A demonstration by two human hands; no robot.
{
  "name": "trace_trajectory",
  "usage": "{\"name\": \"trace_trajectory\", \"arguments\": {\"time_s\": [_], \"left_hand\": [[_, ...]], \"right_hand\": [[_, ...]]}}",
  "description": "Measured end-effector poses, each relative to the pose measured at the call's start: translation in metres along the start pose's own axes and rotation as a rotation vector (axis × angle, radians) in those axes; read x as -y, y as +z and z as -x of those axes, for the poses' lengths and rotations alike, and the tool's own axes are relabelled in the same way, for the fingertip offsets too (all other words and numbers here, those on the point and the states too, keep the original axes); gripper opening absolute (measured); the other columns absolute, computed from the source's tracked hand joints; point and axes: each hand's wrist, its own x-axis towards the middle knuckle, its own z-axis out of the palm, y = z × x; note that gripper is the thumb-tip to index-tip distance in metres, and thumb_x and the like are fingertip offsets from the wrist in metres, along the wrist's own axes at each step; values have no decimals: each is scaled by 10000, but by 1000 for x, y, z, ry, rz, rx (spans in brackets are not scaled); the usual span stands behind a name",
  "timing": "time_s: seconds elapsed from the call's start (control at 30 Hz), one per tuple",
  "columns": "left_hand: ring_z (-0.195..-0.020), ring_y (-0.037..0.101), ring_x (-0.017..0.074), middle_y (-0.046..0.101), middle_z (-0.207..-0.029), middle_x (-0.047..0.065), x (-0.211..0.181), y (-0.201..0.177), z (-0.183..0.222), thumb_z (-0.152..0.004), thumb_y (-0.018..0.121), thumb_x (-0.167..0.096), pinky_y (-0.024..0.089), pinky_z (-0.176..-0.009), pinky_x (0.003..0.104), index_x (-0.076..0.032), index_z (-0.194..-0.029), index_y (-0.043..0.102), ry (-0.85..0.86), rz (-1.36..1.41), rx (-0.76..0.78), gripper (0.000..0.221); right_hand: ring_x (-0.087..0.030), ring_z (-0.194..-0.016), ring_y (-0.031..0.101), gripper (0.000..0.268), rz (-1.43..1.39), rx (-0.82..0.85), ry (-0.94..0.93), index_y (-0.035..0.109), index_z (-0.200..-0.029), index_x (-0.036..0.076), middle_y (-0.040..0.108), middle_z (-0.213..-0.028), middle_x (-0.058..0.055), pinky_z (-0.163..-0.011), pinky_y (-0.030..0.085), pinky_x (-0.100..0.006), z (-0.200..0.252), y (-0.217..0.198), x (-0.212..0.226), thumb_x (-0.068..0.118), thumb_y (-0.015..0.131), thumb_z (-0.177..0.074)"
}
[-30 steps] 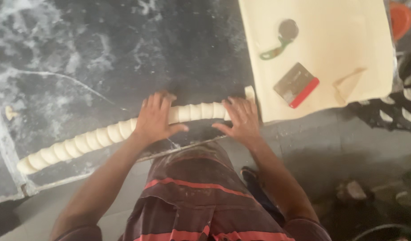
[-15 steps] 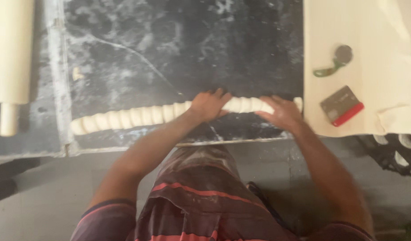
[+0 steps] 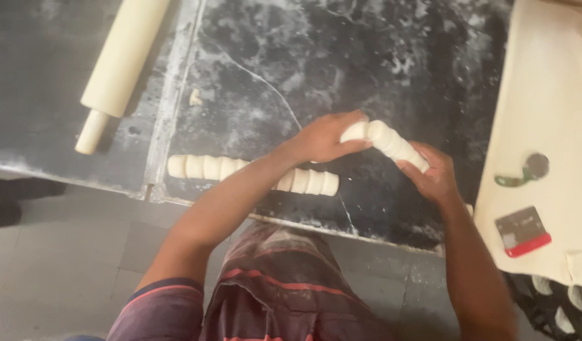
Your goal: The person uses a roller cutter to trim a large dough sheet, rolls the dough into a long log, and cuts the log into small pieces using a bench scraper.
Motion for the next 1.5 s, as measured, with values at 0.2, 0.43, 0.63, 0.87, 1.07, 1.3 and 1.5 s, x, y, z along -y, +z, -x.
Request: {"name": "trace_trajectory", "arguments": {"time_s": [0.2,0.43,0.63,0.87,1.07,1.3,1.5], "left_hand": [[-1120,657,424,672,-1251,231,26,-76,80,-960,647,-510,519,-921,492,-63,-1378,569,-61,-196,-111,617],[-1148,650,418,675,-1259,228,65,-195,196,-935,696,-439,510,-958,488,-54,-1362,596,-215,-236,-217,584],[-1073,674,406,701,-1224,185,92,-370,293,-913,729,-408,535,-892,483,-96,-1323,637,-359,-465,-296,523],[-1167,606,440,669,-1298,204,100,-608,376,-1001,763,-399,478,-938,541,-97,-1437,623,-365,-1065,-464,549],[-1193,616,395,639,-1268,203,144,-605,402,-1088,750,-267,497,-1046,493,8,-1405,543,-187,-924,-628,468],[-952,706,228,709,-1066,110,143,-431,351,-1009,702,-160,558,-878,341,-34,-1326,625,-180,-220,-618,350],[-1019,705,270,701,-1122,145,112,-289,288,-967,695,-230,549,-908,383,-22,-1279,630,-121,-54,-240,381]], "right_hand": [[-239,-930,722,369,6,39,-289,698,-1197,-7,733,-1064,-146,-822,559,-345,-74,71,66,138,831,-886],[-250,-870,714,409,-70,159,-374,700,-1197,-9,724,-1019,-145,-759,558,-361,-148,206,163,146,854,-851],[-317,-848,700,402,-46,127,-575,732,-1168,23,711,-970,-156,-752,555,-412,-254,352,282,229,863,-848],[-231,-1079,709,794,39,-165,-714,463,-1526,114,711,-1279,-66,-924,448,-488,-394,474,452,460,828,-910],[-279,-1111,728,565,-127,-245,-582,552,-1469,59,748,-1170,-119,-997,551,-427,-356,403,410,194,831,-997],[-345,-1064,709,316,272,-327,-200,694,-1236,40,744,-1133,-156,-947,531,-441,-182,298,266,188,785,-971],[-342,-1057,714,277,441,-392,53,720,-1175,42,741,-1131,-153,-925,553,-437,-47,205,164,235,788,-987]]}}
